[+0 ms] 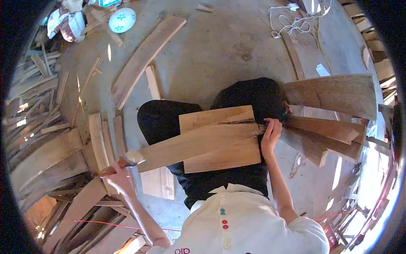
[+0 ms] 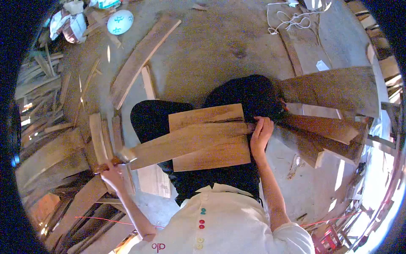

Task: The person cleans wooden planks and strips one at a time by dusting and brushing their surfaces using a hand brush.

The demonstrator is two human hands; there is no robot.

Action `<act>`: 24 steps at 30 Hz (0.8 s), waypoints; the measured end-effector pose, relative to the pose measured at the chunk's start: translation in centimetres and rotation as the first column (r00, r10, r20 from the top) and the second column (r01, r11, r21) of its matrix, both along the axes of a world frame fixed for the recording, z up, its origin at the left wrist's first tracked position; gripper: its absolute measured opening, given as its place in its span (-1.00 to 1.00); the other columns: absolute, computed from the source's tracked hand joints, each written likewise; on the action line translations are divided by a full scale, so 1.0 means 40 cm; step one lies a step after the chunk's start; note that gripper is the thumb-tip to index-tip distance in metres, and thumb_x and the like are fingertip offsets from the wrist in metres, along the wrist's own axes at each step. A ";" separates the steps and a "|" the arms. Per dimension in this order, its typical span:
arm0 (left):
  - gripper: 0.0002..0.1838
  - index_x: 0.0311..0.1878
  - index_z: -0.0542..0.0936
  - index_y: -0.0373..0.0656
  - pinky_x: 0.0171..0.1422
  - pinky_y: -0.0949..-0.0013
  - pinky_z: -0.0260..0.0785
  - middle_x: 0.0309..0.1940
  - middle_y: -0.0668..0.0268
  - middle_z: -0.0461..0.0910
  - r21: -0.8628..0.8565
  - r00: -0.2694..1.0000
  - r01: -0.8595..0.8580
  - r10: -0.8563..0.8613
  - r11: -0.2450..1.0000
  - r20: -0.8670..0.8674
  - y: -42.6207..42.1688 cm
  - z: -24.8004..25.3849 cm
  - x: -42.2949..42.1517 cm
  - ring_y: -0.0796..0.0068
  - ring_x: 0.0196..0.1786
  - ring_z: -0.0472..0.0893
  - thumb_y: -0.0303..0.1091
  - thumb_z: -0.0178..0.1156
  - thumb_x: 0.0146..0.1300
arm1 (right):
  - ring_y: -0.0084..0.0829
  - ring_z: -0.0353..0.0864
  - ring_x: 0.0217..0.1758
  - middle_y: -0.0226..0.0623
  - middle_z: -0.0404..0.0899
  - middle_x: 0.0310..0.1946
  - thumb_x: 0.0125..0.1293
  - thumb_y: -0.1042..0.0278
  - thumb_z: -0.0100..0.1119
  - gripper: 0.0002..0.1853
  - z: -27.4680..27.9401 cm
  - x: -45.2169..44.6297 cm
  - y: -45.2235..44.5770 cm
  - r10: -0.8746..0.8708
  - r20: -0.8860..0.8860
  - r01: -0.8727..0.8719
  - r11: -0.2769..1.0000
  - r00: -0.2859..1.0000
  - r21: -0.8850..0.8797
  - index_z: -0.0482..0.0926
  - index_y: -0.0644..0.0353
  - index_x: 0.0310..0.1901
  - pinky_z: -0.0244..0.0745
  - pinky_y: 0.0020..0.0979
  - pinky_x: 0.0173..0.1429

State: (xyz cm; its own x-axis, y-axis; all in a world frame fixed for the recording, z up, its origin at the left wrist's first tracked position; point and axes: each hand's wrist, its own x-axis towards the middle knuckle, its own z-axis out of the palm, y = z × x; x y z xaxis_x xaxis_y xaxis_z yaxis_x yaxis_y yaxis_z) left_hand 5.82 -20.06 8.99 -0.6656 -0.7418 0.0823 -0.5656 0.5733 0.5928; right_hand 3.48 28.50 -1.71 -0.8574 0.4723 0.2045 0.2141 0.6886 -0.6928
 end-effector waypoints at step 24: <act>-0.69 -0.28 0.62 -0.30 -0.54 0.44 0.42 -0.60 0.30 0.61 0.589 0.633 0.728 -0.676 0.352 -0.378 0.749 -0.079 -0.118 0.54 -0.58 0.60 -0.21 0.09 0.36 | -0.10 0.30 -0.28 -0.14 0.36 -0.44 0.45 0.28 -0.32 -0.65 0.004 0.027 0.016 -0.005 -0.101 -0.001 0.998 0.995 -0.057 0.40 0.22 -0.44 0.18 -0.17 -0.12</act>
